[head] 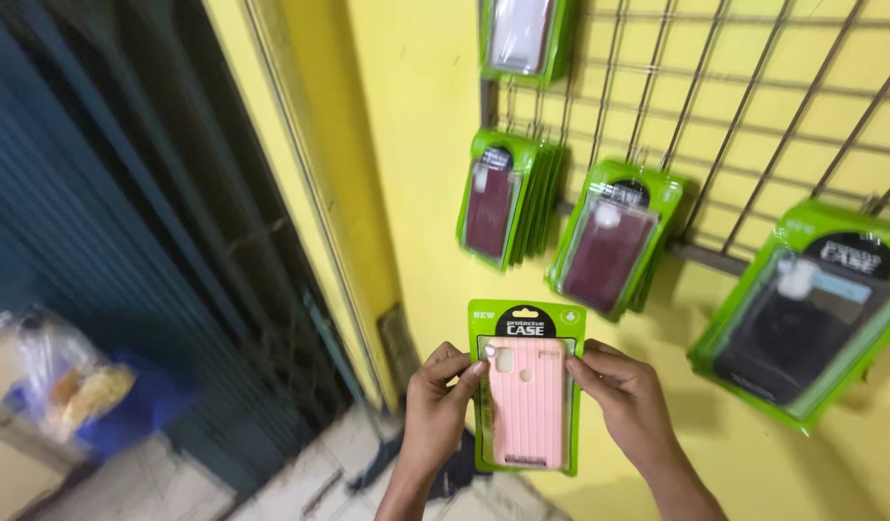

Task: The person repeatedly picks up packaged phone cases from a white plastic chair, wipes the packaging with a cloth, and hangs them on a wall-mounted wire grid display. The person handles multiple cases one at a time, moving between the chair and the display rack.

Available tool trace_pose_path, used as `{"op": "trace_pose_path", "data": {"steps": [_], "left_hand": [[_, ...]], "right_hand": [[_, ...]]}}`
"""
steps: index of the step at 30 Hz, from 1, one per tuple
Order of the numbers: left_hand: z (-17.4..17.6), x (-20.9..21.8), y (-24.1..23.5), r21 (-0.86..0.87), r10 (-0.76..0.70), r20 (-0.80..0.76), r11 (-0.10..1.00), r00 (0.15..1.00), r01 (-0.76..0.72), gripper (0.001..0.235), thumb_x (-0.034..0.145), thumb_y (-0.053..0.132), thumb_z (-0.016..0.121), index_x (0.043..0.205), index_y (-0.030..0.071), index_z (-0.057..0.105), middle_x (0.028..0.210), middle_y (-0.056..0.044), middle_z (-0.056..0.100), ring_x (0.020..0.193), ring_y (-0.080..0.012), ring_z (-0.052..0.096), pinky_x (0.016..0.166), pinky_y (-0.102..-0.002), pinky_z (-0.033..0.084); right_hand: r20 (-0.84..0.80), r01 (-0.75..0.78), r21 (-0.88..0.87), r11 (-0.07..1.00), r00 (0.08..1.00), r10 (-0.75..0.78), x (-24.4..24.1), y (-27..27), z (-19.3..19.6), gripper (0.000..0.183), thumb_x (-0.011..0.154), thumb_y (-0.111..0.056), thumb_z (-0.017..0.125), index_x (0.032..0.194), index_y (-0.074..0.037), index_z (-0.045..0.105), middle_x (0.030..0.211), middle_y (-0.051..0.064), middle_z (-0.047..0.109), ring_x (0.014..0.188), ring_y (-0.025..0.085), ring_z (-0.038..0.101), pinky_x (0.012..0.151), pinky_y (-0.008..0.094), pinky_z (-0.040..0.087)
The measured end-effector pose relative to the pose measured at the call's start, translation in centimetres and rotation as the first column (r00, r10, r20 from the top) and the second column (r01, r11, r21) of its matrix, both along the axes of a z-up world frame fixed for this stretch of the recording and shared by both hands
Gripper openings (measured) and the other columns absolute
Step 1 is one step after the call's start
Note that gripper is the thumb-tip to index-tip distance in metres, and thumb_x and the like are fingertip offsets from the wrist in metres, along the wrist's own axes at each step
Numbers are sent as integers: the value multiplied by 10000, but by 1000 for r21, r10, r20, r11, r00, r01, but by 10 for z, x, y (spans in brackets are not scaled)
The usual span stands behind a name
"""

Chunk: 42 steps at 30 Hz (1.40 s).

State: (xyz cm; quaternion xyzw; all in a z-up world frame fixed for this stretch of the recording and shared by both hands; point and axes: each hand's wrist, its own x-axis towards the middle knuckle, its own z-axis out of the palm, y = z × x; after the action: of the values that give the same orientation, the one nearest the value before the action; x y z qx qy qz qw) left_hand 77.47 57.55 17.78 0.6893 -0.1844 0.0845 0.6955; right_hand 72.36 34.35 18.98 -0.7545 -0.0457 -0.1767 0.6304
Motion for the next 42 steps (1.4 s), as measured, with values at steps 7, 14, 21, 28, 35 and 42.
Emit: {"op": "trace_pose_path", "data": {"steps": [7, 14, 21, 28, 35, 42], "left_hand": [[101, 175, 7, -61, -414, 86, 906, 906, 419, 128, 958, 58, 682, 1028, -32, 740, 856, 11, 662, 768, -69, 586, 707, -258, 515], [194, 299, -6, 25, -481, 270, 869, 834, 494, 229, 943, 61, 745, 1151, -5, 676, 731, 3, 525, 677, -66, 487, 640, -245, 468], [278, 345, -13, 39, -510, 479, 825, 714, 564, 799, 905, 55, 695, 1586, 179, 295, 676, 36, 503, 611, -54, 507, 623, -218, 484], [337, 374, -23, 76, -404, 653, 876, 641, 476, 530, 939, 85, 702, 1454, 163, 604, 712, 7, 425, 630, -101, 411, 608, -256, 446], [364, 391, -27, 184, -468, 580, 872, 667, 453, 512, 940, 144, 694, 1441, 185, 601, 671, -17, 425, 610, -114, 412, 605, -270, 445], [360, 401, -40, 195, -485, 563, 865, 670, 462, 569, 933, 133, 676, 1484, 216, 559, 665, -26, 421, 603, -120, 415, 601, -284, 456]], "right_hand": [[180, 251, 44, 967, 950, -255, 113, 27, 101, 256, 975, -91, 619, 1134, 41, 771, 1055, 72, 768, 959, 115, 661, 877, 261, 510], [263, 514, -88, 854, 838, -477, 194, 40, 197, 255, 944, -137, 630, 1118, 1, 756, 921, -8, 795, 823, 78, 687, 764, 236, 535], [403, 697, -196, 690, 699, -591, 241, 30, 265, 306, 1010, -188, 699, 871, 83, 665, 699, 7, 513, 687, 85, 407, 592, 292, 370], [352, 623, -64, 780, 745, -566, 265, 28, 341, 231, 954, -196, 652, 968, -9, 788, 772, -9, 725, 706, 51, 601, 679, 240, 505], [280, 492, 47, 869, 829, -484, 282, 14, 365, 260, 950, -142, 654, 988, 77, 788, 731, 35, 686, 604, 91, 472, 554, 285, 394], [201, 546, 66, 835, 813, -547, 299, -9, 351, 293, 969, -169, 683, 1004, 101, 791, 657, 20, 539, 559, 100, 385, 522, 284, 337]]}}
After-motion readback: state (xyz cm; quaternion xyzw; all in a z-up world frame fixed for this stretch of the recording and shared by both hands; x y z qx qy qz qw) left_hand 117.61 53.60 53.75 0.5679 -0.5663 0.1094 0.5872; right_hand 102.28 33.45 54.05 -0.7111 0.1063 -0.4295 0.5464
